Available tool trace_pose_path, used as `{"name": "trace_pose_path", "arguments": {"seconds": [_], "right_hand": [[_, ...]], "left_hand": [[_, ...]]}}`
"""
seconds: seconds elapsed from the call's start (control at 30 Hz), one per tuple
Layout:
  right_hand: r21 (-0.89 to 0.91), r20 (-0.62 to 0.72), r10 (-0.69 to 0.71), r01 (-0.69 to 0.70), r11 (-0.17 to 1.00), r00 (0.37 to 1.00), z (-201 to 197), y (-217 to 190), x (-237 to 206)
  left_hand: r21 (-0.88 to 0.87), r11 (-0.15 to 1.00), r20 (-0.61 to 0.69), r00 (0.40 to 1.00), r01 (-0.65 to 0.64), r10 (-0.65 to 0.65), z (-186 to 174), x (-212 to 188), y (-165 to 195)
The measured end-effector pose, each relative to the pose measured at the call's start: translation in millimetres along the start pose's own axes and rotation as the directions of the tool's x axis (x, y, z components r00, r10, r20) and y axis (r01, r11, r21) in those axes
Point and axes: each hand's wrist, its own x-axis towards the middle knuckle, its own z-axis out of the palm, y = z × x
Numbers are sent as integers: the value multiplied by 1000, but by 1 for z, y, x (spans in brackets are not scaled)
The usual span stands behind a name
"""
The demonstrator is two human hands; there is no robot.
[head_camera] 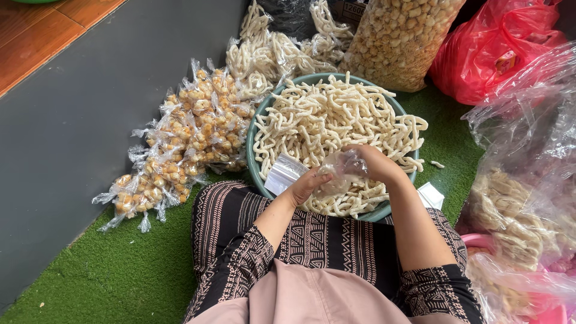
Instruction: The person sits on the floor and packs white, noodle-like snacks from a large green bowl into small clear plastic bags. They repeatedly scoop snacks, place them into bags, and set the filled bags aside.
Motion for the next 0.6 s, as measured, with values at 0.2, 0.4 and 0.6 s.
{"name": "trace_pose_path", "arguments": {"seconds": [0.2, 0.4, 0.6], "right_hand": [[-265, -1, -95, 91, 960, 996, 16, -33, -18], [-229, 97, -190, 208, 951, 977, 47, -54, -19], [128, 34, -104, 98, 987, 994, 55, -19, -3]], "left_hand": [[-9, 998, -70, 996, -62, 61, 9, -1, 9], [220, 970, -124, 984, -101, 130, 4, 4, -17], [254, 965, -180, 984, 66, -20, 3, 5, -19]]}}
